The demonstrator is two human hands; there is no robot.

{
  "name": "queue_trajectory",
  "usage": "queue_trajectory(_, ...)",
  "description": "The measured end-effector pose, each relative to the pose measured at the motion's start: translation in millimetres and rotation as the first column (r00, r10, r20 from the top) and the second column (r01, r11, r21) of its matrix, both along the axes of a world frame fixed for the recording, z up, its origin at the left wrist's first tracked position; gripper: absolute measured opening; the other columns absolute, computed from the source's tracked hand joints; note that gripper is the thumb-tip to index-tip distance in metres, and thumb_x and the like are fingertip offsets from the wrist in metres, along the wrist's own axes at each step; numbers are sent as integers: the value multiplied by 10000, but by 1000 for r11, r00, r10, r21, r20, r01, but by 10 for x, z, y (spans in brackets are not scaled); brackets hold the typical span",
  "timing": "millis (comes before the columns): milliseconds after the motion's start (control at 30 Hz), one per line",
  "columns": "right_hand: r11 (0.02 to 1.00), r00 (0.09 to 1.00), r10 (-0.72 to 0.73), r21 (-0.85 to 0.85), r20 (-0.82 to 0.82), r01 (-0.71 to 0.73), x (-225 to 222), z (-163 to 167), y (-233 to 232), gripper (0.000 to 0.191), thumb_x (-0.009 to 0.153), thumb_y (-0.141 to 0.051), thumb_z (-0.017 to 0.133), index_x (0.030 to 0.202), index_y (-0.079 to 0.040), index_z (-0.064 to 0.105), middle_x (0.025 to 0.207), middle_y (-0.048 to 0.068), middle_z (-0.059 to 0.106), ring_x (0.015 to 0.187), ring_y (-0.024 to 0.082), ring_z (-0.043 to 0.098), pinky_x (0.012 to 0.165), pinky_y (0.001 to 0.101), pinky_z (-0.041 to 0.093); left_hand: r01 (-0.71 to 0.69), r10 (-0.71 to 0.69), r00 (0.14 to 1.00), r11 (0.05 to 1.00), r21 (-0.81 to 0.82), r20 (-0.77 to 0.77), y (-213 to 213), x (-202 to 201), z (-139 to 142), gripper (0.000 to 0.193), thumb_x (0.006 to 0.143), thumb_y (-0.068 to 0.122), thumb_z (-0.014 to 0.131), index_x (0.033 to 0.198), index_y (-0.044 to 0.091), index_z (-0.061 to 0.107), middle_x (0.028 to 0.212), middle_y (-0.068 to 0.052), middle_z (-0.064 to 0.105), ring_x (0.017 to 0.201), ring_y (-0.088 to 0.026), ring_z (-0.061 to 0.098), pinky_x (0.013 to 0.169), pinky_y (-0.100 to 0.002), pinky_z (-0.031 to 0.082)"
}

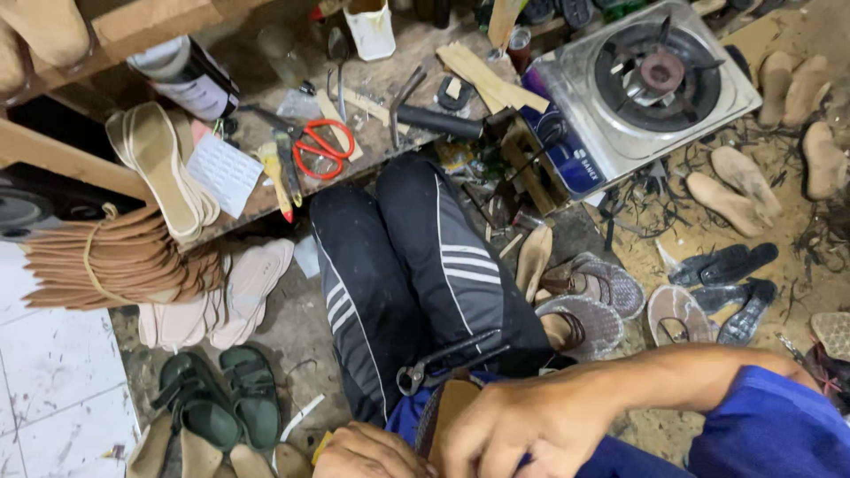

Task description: The person uses a hammer to tap the sole of a brown woven slip-on shoe, then inserts a wooden insole and taps it into place. The shoe is placed on a shelf, and the person picks up another shoe to repeat the process.

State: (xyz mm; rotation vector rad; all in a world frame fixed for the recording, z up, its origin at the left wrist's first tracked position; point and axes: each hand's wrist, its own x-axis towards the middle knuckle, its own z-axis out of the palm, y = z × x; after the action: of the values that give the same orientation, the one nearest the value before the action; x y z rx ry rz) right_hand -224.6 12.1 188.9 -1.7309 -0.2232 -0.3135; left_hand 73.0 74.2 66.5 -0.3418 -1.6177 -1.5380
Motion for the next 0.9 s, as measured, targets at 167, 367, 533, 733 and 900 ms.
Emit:
queue_trajectory(167,994,999,5,110,-46,0,286,-53,-145,437,918,-240,678,1261,-22,517,1501,120,401,1443,324,327,1209,455,315,-59,61,996,998,35,-62,53,-124,-394,222,1081,73,576,1053,-136,644,1059,-321,702,1018,-464,735,987,-582,620)
queue_trajectory(367,974,975,-223,38,-5,223,182,-349,-148,383,958,-389,675,1169,-75,613,1442,90,511,1556,337,329,1336,512,204,-198,207,977,970,143,-50,65,-13,-942,259,1076,120,573,1094,-132,625,1094,-342,683,1029,-479,704,977,-579,591)
queue_trajectory(533,724,753,-654,-229,73,651,-41,-375,-87,385,897,-443,715,1083,-106,724,1235,68,756,1485,394,528,1296,616,201,-317,313,948,921,229,54,-26,394,-1274,297,1072,160,571,1129,-129,610,1123,-359,668,1038,-492,678,970,-576,566)
queue_trajectory(733,632,629,-775,-108,-62,768,8,-436,-263,498,798,-422,869,1097,-56,713,1195,82,767,1413,325,608,1285,587,245,-556,513,830,731,395,218,-148,407,-1379,251,993,117,640,1090,-113,617,1096,-343,681,989,-410,667,894,-490,556)
queue_trajectory(900,577,566,-816,-106,-121,810,-8,-459,-467,522,871,-431,820,1147,-46,598,1314,138,659,1312,266,604,1154,419,423,-934,687,322,116,339,651,-250,43,-1143,84,848,-125,758,916,-129,709,906,-266,760,813,-207,711,755,-335,587)
